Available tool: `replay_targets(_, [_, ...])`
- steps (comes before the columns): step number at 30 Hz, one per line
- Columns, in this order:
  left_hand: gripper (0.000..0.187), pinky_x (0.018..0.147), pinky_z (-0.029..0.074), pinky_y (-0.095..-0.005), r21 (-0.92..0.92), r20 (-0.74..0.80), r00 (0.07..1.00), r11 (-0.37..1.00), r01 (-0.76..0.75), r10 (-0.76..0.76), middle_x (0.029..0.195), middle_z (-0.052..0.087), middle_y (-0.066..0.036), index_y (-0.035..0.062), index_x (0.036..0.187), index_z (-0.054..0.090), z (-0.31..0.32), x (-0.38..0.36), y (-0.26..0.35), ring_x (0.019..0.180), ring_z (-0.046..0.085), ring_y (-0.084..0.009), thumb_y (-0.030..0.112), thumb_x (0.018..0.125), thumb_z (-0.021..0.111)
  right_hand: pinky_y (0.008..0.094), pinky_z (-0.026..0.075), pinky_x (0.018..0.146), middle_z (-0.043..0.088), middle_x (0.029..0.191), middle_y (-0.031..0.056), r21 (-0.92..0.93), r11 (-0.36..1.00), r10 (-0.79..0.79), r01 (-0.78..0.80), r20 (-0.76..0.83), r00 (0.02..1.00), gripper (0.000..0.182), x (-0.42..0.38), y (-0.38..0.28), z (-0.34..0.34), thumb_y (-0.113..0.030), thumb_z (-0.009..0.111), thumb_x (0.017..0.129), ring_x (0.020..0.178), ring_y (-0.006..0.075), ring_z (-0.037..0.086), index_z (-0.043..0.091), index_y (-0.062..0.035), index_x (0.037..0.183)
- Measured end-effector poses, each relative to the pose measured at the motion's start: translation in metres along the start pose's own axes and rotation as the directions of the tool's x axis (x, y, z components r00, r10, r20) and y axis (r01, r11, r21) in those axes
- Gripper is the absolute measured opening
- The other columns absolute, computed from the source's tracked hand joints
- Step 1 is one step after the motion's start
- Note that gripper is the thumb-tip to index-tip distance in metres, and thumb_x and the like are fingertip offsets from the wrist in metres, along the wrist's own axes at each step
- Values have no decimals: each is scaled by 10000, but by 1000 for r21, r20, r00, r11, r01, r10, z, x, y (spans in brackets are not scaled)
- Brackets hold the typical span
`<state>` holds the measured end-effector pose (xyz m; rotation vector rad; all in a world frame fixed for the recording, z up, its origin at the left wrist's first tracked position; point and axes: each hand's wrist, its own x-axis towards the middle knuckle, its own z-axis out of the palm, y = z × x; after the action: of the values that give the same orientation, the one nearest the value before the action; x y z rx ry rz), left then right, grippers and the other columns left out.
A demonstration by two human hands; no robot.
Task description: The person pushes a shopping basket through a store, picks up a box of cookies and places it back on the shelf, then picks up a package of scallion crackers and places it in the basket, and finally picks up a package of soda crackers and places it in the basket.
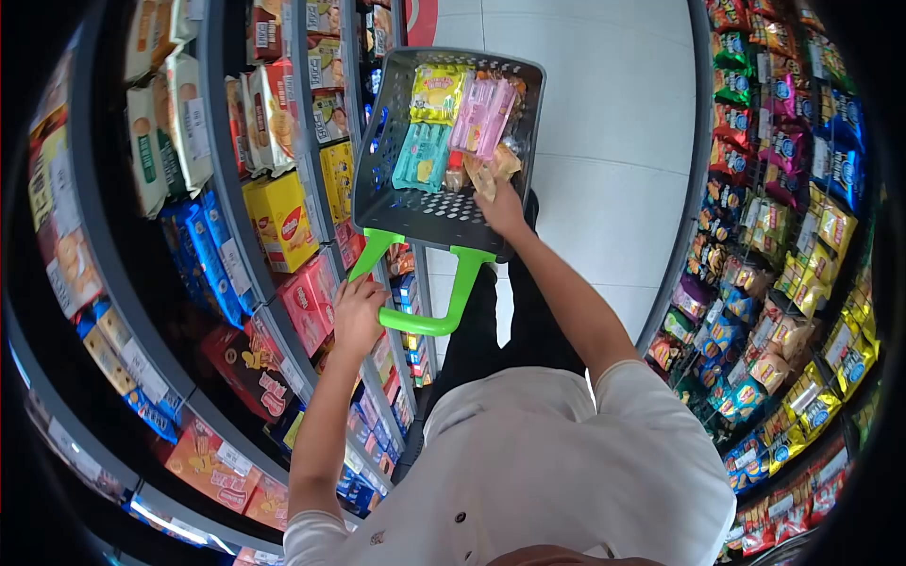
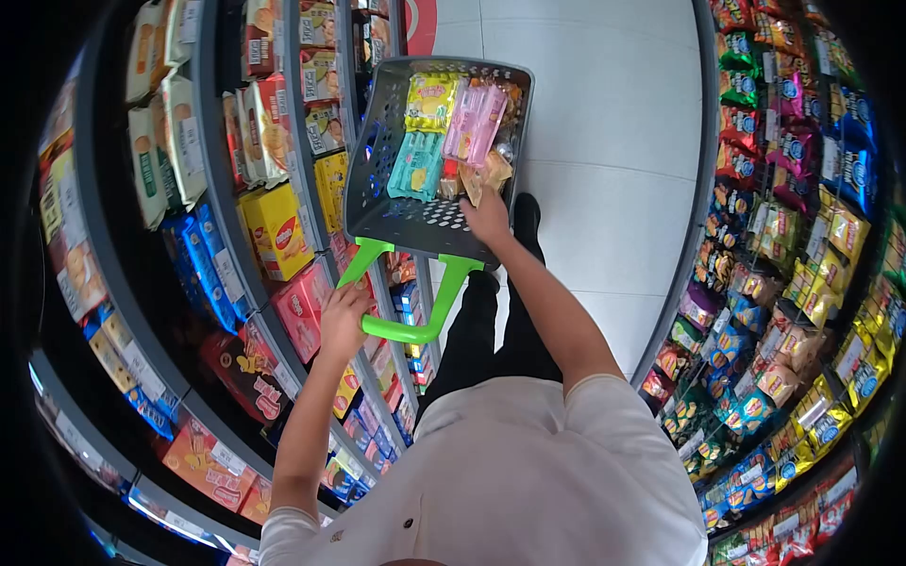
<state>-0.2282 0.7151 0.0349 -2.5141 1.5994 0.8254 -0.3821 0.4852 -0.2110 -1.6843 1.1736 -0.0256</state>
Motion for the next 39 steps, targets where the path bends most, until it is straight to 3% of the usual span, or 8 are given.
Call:
replay_targets(4, [201,1079,367,-508,-13,30,998,999,46,-46,1071,679,-34,122,929,745,-2,3,6,1216,569,-292,87,741,683,500,477,943,613,1180,280,-90,984,-162,154,-92,982,626,74,11,20,-341,729,804,1081,467,598,506,56,1234])
replay_targets(7, [210,1076,367,-508,-10,46,997,998,57,-57,1074,685,-29,123,933,743,0,6,6,1207,575,-296,85,730,702,500,480,944,600,1203,292,37,999,7,0,-207,978,681,121,24,35,-360,757,777,1088,473,599,486,63,1237])
replay_targets(9, [212,1075,369,-503,-2,30,998,998,60,-59,1074,692,-23,127,930,742,0,6,6,1198,579,-298,96,722,716,499,490,932,618,1168,296,151,963,252,-224,-204,946,750,142,30,41,-358,800,728,1065,466,616,467,71,1246])
replay_targets(15, [335,1042,410,-486,-21,72,997,999,27,-26,1042,696,-48,125,1019,740,-5,14,8,1090,623,-298,48,695,707,484,515,899,662,1107,271,101,942,332,-319,-154,931,779,183,52,53,-336,827,682,1027,444,646,477,58,1256])
replay_targets(23, [280,1021,428,-489,-42,19,1000,999,-18,19,1022,700,-54,107,971,725,2,10,4,1035,647,-279,47,698,709,515,514,824,616,1074,202,95,995,3,20,-231,973,468,92,-33,61,-276,756,748,952,423,630,557,-61,1114])
replay_targets(29, [243,988,451,-482,-46,8,1000,999,-27,27,1013,701,-50,98,939,714,-1,11,7,1008,653,-272,49,700,717,501,520,814,628,1038,202,106,993,-24,42,-164,986,461,48,-32,97,-279,791,716,932,408,642,603,-36,1059])
replay_targets(35, [241,980,452,-471,-47,-2,999,998,-51,51,1002,698,-44,96,929,706,0,8,4,984,651,-270,61,691,715,465,522,817,680,1010,178,149,983,129,-111,-115,985,493,82,-21,66,-336,802,702,946,361,666,630,-45,1061])
replay_targets(39, [235,976,453,-464,-49,-24,997,996,-72,71,998,698,-41,98,925,703,2,8,2,971,652,-266,57,694,708,454,515,841,682,1051,182,272,962,114,-37,-275,955,549,108,-4,45,-407,802,710,960,354,664,644,-56,1102])
